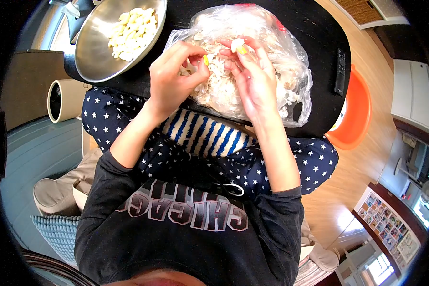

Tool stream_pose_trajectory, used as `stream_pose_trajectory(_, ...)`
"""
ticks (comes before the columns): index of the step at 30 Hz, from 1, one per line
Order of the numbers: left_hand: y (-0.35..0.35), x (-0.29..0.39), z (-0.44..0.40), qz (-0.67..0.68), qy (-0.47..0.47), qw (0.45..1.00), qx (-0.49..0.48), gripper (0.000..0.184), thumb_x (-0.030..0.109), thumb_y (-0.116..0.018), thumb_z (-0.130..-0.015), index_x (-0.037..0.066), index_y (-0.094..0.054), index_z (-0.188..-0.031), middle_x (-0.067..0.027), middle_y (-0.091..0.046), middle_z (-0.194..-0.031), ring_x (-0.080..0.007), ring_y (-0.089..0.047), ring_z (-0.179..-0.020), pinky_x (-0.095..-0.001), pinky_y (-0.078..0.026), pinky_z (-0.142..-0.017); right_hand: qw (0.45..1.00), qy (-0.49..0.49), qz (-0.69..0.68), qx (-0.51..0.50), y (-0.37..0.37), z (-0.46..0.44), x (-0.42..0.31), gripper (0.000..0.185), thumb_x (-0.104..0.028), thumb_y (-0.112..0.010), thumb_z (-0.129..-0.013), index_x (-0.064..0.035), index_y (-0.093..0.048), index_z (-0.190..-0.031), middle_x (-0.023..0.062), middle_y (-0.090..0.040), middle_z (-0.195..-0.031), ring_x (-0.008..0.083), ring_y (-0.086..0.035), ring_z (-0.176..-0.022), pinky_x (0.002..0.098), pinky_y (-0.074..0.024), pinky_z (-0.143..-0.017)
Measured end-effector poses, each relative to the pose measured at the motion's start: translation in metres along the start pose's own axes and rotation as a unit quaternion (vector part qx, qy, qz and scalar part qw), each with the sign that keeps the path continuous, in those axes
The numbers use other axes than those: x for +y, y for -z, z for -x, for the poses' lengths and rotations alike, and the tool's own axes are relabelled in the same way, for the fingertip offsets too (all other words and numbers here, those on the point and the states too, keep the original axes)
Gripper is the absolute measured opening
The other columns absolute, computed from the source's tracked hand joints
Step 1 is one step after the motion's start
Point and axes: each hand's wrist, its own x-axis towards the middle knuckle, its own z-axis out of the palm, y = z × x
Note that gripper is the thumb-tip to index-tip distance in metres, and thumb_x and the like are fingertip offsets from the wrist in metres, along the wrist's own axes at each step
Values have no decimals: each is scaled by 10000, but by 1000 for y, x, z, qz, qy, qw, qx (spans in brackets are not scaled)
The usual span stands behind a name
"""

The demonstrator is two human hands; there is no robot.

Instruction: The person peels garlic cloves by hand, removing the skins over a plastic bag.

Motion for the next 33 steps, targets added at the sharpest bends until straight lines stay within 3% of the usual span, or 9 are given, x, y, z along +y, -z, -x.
stream_pose_trajectory(7, 1, -3, 1, -16, 77, 995, -54, 102, 58, -657, -722, 46, -624, -817, -50, -593, -728, -163, -600, -629, -282, -467, -567, 998, -22, -30, -47, -3, 2, 0, 299, -76, -515, -884, -21, -459, -1173, 191, -569, -1117, 185, -564, -962, 269, -447, -778)
stream_pose_trajectory(10, 3, 0, -4, 51, 109, 991, -61, 139, 74, -665, -742, 52, -645, -878, -45, -618, -769, -130, -606, -650, -260, -470, -580, 999, -7, 19, -41, -3, 1, 3, 304, -90, -522, -887, -16, -459, -1175, 179, -575, -1112, 171, -560, -959, 263, -443, -789)
stream_pose_trajectory(12, 3, -2, -3, 93, 116, 986, -70, 173, 85, -670, -754, 55, -655, -924, -44, -636, -803, -106, -607, -664, -242, -471, -590, 986, 65, 135, -76, -1, 0, 5, 304, -98, -534, -889, -5, -464, -1170, 157, -583, -1108, 164, -555, -995, 261, -438, -843)
stream_pose_trajectory(15, -2, -8, 2, 223, 195, 952, -78, 228, 108, -664, -790, 28, -645, -1003, -52, -656, -884, -64, -592, -705, -202, -469, -620, 953, 144, 248, -94, -2, 1, 5, 283, -83, -536, -889, 2, -480, -1153, 143, -591, -1102, 165, -549, -1035, 270, -428, -892)
stream_pose_trajectory(17, -1, -6, 1, 385, 294, 869, -105, 242, 111, -642, -823, -21, -627, -1025, -67, -652, -939, -52, -579, -730, -185, -468, -634, 944, 157, 266, -112, -4, 3, 4, 270, -82, -531, -891, -8, -482, -1147, 140, -584, -1118, 165, -539, -1054, 276, -424, -906)
stream_pose_trajectory(24, 8, -4, -2, 425, 378, 807, -159, 204, 120, -549, -883, -12, -602, -1029, -36, -622, -848, -50, -521, -687, -172, -424, -659, 902, 233, 331, -148, -2, 1, 6, 212, -10, -533, -862, -7, -553, -1072, 102, -544, -1098, 183, -546, -1048, 281, -433, -903)
stream_pose_trajectory(26, 8, -3, -2, 476, 410, 763, -152, 189, 114, -547, -884, -10, -601, -1016, -15, -602, -813, -47, -511, -696, -175, -423, -654, 892, 240, 356, -145, -1, 2, 4, 214, -13, -542, -854, -11, -561, -1067, 106, -544, -1092, 184, -547, -1044, 281, -434, -901)
stream_pose_trajectory(30, 6, -6, 2, 490, 400, 761, -145, 191, 118, -546, -886, -2, -589, -1027, -10, -594, -830, -47, -517, -721, -173, -435, -681, 885, 250, 365, -148, -4, 1, 6, 219, -34, -565, -844, -21, -574, -1062, 109, -545, -1085, 186, -550, -1031, 279, -441, -888)
stream_pose_trajectory(33, 5, -8, 5, 514, 427, 734, -122, 136, 81, -569, -854, -7, -618, -947, -36, -611, -893, -67, -559, -801, -197, -446, -736, 864, 256, 409, -147, 0, 1, 6, 211, -36, -566, -844, -18, -579, -1053, 106, -547, -1082, 187, -551, -1029, 284, -448, -882)
